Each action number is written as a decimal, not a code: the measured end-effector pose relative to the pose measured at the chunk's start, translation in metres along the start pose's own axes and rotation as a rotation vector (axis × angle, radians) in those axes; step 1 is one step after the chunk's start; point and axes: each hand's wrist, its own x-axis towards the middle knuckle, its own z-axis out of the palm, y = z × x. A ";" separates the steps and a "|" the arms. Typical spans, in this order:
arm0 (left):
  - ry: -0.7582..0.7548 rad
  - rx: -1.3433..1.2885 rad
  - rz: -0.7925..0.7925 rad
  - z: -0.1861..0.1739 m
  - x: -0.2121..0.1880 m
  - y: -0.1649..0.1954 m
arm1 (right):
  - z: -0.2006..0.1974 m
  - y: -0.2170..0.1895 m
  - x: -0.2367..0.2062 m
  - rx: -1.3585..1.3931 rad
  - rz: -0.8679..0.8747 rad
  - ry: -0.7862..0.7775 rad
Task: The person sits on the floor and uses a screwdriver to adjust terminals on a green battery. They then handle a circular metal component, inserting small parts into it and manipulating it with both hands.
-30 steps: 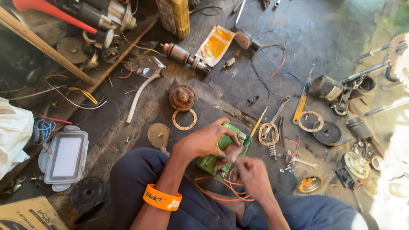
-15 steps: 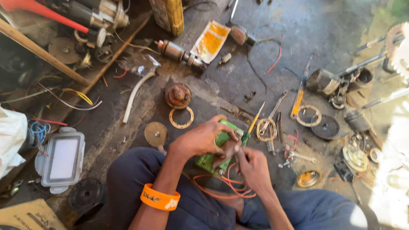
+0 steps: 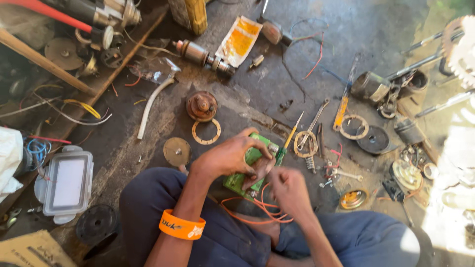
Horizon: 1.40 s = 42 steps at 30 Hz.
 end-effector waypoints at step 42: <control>-0.012 0.042 0.016 0.001 0.001 -0.004 | 0.000 0.011 0.003 -0.045 0.061 -0.006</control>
